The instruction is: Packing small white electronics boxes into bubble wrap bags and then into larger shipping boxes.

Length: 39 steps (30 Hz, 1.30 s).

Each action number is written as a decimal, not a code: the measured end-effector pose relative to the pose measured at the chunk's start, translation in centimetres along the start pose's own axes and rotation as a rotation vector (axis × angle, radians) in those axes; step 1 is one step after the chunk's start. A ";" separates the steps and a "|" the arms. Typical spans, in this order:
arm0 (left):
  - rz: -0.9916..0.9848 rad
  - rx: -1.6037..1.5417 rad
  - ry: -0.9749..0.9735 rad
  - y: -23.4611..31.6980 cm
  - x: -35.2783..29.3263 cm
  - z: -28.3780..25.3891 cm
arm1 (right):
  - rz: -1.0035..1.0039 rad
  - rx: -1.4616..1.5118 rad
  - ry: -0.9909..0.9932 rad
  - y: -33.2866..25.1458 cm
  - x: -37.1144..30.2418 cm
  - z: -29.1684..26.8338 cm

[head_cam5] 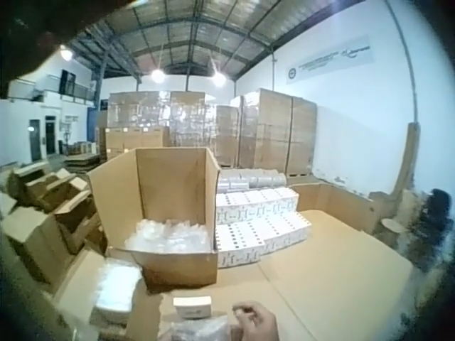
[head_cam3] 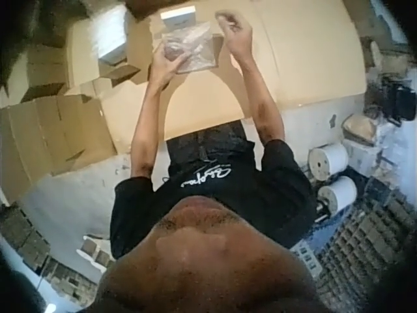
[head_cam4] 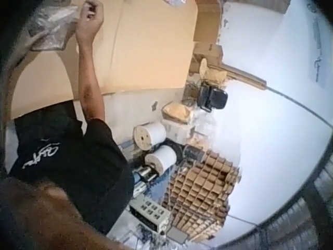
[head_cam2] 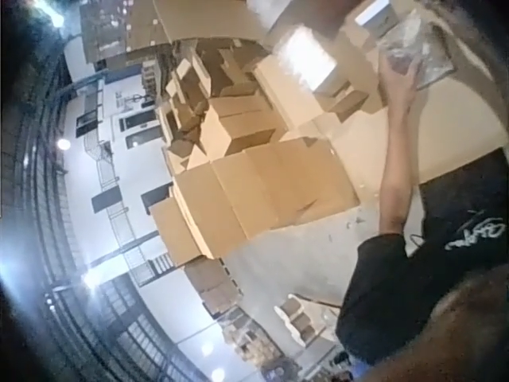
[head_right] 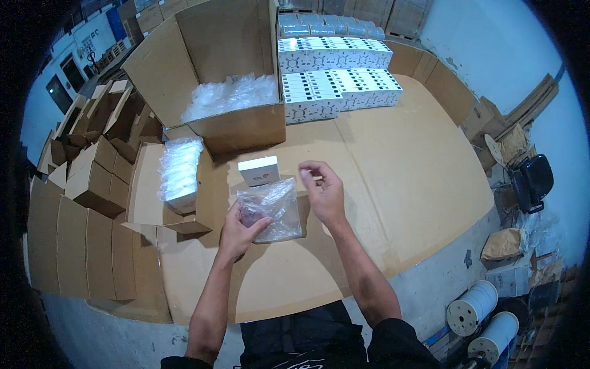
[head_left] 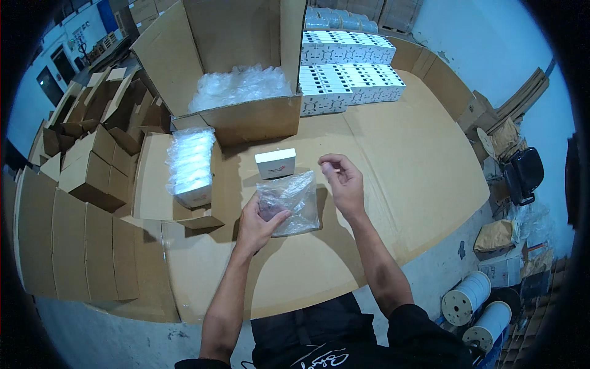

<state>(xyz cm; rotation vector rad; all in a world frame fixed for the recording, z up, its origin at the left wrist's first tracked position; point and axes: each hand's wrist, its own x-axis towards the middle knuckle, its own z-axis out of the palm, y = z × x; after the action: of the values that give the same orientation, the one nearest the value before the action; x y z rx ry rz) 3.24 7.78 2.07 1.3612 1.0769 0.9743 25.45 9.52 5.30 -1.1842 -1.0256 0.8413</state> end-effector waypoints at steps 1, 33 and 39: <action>0.003 0.022 -0.003 0.0 -0.1 0.0 | -0.169 -0.227 -0.126 -1.3 -0.1 0.0; 0.033 0.172 -0.023 0.3 -0.3 -0.1 | -0.601 -0.723 -1.139 -6.5 4.0 3.7; 0.058 0.179 -0.041 0.6 -0.2 -0.2 | -0.335 -0.895 -1.256 -6.7 4.3 3.9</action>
<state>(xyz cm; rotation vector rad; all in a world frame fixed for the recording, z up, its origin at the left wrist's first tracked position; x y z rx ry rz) 3.09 7.66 2.69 1.5587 1.1198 0.9047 23.16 13.43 12.88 -1.0514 -2.7518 0.8453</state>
